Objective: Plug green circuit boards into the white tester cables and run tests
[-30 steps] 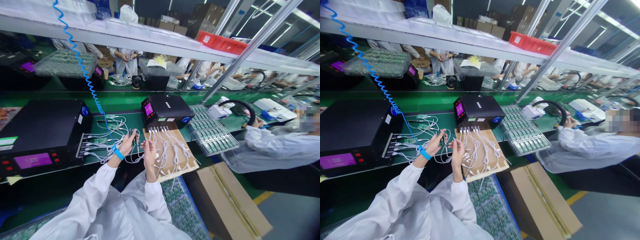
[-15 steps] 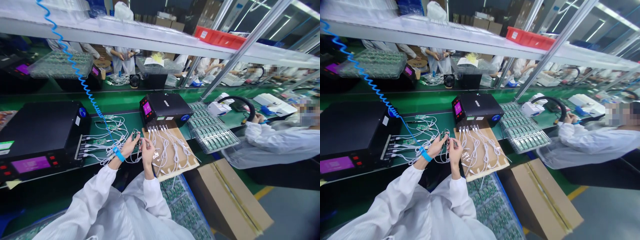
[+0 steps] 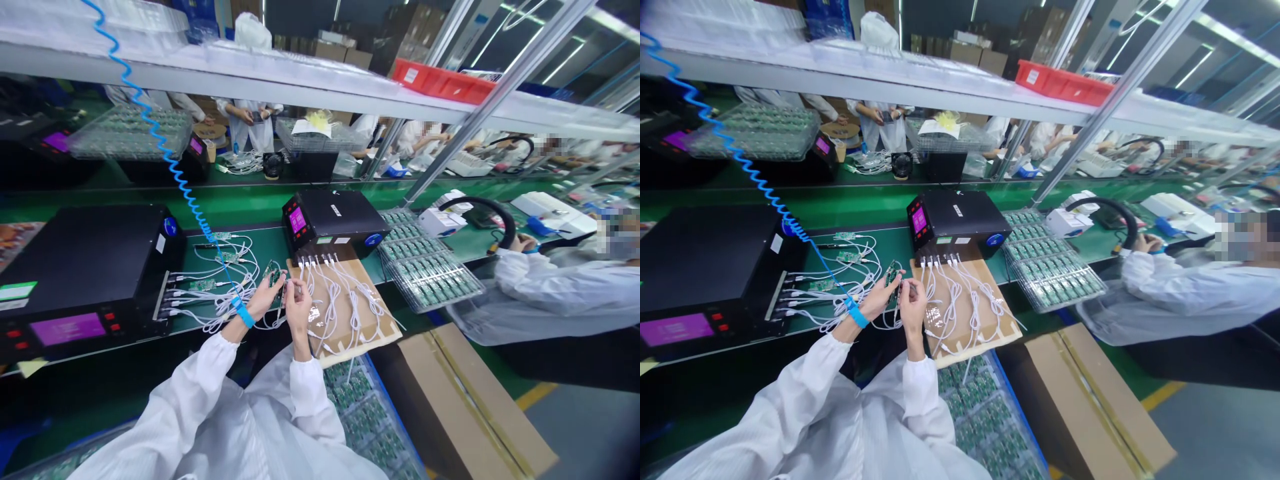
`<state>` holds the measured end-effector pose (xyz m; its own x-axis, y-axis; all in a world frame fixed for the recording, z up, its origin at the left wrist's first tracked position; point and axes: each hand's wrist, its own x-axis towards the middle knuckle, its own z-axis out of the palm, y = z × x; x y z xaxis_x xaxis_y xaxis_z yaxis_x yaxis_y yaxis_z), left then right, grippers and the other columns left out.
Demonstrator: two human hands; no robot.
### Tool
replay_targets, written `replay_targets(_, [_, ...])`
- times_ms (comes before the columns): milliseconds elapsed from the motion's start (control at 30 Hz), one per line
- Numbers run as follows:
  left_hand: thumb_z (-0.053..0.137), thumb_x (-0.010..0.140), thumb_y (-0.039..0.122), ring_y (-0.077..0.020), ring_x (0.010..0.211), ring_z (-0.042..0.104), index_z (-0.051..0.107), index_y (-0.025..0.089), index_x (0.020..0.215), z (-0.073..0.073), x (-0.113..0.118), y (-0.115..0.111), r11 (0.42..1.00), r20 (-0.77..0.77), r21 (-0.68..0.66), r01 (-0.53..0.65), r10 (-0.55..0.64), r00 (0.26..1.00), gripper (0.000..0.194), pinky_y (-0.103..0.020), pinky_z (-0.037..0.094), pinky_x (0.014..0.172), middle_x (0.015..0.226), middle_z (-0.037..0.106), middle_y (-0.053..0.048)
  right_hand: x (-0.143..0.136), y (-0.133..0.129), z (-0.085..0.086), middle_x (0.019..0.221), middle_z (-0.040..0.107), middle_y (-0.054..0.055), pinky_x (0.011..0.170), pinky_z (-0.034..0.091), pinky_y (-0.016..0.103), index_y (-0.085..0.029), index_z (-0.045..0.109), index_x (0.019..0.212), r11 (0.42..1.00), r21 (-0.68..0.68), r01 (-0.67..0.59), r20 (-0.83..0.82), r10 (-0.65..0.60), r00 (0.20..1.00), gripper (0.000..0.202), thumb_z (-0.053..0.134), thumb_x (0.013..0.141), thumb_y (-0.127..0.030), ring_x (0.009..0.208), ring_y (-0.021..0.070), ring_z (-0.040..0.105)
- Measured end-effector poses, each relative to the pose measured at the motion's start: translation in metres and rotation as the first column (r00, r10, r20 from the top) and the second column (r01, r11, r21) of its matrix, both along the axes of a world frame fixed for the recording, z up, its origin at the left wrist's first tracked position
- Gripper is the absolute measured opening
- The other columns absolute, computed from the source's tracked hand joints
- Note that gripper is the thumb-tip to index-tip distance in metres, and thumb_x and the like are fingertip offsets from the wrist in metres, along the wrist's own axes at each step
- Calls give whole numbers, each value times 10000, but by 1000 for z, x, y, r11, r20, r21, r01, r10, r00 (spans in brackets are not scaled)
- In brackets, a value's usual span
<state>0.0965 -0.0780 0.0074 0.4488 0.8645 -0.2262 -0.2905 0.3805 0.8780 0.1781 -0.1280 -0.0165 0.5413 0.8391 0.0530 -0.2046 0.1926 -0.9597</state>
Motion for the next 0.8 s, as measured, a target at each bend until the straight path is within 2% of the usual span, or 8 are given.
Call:
replay_targets(167, [859, 724, 605, -111, 468, 539, 585, 154, 1263, 2, 0, 1, 999, 7, 10, 50, -50, 999, 754, -251, 463, 435, 677, 600, 50, 4, -1, 1, 543, 501, -84, 413, 384, 244, -216, 605, 986, 1000, -9, -16, 6, 16, 1000, 399, 653, 895, -602, 425, 112, 447])
replay_targets(333, [836, 759, 597, -114, 456, 554, 577, 164, 1275, 4, -4, 4, 994, 20, 13, 109, -109, 994, 722, -253, 485, 459, 643, 583, 64, 8, -3, 4, 521, 530, -78, 463, 438, 262, -201, 630, 996, 999, 2, -42, 56, 42, 998, 441, 663, 893, -629, 426, 123, 496])
replay_targets(533, [863, 727, 578, -94, 455, 530, 618, 155, 1161, -1, 2, 0, 996, -8, 11, 88, -88, 996, 654, -237, 468, 430, 678, 604, 51, 7, -5, 5, 503, 507, -87, 408, 364, 245, -196, 630, 990, 1000, -12, 7, 57, -6, 998, 443, 662, 896, -628, 393, 108, 437])
replay_targets(800, [845, 741, 590, -110, 506, 564, 633, 164, 1155, -7, 4, 2, 998, -46, 19, 60, -59, 997, 631, -236, 464, 469, 690, 621, 35, 5, -3, 3, 472, 460, -98, 403, 322, 241, -186, 638, 971, 1000, -26, 10, 48, -9, 999, 441, 657, 895, -620, 395, 105, 388])
